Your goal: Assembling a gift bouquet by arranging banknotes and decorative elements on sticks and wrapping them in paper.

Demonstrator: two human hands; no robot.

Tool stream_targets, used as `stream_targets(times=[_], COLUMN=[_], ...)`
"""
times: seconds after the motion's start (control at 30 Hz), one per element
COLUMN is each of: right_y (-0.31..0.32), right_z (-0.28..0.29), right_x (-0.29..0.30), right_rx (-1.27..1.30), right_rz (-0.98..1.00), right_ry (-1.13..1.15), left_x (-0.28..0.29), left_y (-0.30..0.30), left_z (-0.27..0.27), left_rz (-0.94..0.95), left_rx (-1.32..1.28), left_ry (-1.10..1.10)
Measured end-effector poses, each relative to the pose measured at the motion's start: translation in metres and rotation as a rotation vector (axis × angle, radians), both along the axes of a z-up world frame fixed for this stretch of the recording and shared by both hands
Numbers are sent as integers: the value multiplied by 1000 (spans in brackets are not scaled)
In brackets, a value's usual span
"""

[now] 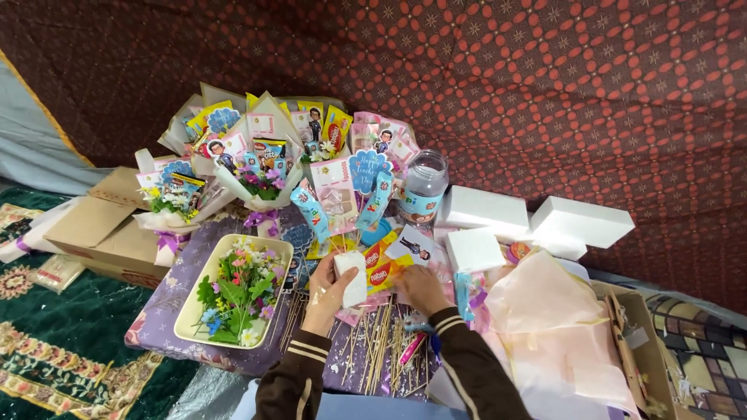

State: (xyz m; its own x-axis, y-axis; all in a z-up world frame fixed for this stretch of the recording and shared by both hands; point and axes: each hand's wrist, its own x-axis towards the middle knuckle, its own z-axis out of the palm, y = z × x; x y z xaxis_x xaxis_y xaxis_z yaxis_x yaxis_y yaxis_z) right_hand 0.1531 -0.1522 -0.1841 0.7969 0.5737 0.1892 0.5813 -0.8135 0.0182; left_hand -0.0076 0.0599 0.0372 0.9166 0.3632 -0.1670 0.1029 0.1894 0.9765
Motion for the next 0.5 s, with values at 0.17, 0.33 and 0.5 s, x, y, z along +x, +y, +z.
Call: stream_targets(times=[0.17, 0.33, 0.5], right_y=[54, 66, 68], right_z=[82, 74, 64], right_x=[-51, -51, -43], right_rx=[30, 52, -23], right_rz=[79, 228, 237], right_ry=[126, 74, 238], left_x=[-3, -8, -9], left_y=[1, 2, 5], left_z=[9, 9, 2], left_rz=[-33, -57, -144], left_rx=[-18, -70, -65], left_ry=[6, -68, -75])
